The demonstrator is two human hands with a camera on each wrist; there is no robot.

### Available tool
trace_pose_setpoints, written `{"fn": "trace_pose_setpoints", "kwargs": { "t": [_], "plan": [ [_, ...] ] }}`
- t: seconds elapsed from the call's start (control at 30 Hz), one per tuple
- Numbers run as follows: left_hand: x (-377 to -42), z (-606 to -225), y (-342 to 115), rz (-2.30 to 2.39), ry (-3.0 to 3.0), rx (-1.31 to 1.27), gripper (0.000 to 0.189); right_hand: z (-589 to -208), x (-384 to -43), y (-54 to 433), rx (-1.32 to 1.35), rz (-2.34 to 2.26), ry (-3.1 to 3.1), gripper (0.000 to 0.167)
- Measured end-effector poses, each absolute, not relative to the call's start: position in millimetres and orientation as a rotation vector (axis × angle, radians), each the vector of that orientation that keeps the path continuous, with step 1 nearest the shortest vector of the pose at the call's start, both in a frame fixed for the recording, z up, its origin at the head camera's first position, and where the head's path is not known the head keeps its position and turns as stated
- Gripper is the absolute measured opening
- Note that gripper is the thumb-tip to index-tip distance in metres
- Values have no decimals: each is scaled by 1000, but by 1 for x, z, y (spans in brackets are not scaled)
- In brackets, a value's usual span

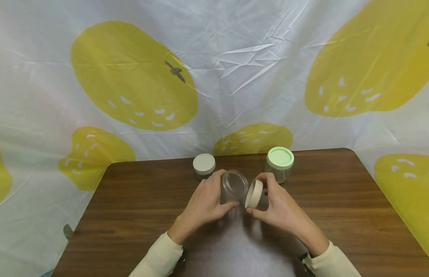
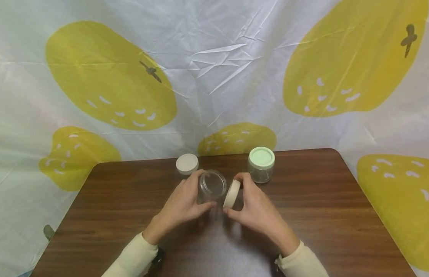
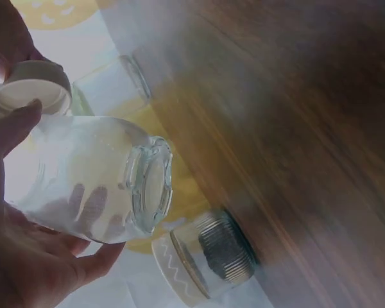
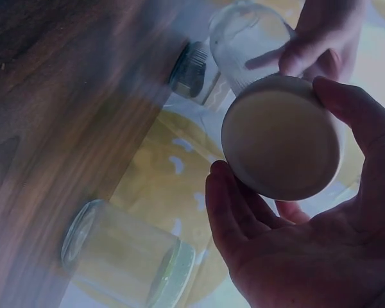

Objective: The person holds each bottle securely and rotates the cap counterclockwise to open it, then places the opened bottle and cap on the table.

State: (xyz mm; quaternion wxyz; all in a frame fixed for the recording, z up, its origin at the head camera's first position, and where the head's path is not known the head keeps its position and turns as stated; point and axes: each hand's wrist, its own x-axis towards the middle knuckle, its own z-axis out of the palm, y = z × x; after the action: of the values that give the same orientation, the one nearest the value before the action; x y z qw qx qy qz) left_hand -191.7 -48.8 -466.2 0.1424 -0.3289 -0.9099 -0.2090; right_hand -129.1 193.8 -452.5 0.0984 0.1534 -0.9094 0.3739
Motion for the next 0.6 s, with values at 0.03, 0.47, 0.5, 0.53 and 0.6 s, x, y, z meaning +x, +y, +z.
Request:
{"fn": "trace_pose_setpoints", "kwargs": {
  "t": [0.03, 0.47, 0.5, 0.53, 0.6],
  "plan": [
    [-193, -467, -48, -638, -2625, -927, 97, -453, -129, 194, 446, 1104, -2696, 85],
    [-207, -465, -27, -1159, -2667, -644, 90, -466, -132, 190, 302, 1079, -2753, 87],
    [-208, -464, -25, -1192, -2660, -622, 90, -467, -132, 189, 292, 1082, -2755, 87],
    [-209, -464, -23, -1219, -2654, -598, 90, -468, -133, 189, 282, 1081, -2759, 87],
    [-212, -463, -18, -1266, -2643, -549, 90, -470, -134, 187, 259, 1079, -2768, 86]
  ]
}}
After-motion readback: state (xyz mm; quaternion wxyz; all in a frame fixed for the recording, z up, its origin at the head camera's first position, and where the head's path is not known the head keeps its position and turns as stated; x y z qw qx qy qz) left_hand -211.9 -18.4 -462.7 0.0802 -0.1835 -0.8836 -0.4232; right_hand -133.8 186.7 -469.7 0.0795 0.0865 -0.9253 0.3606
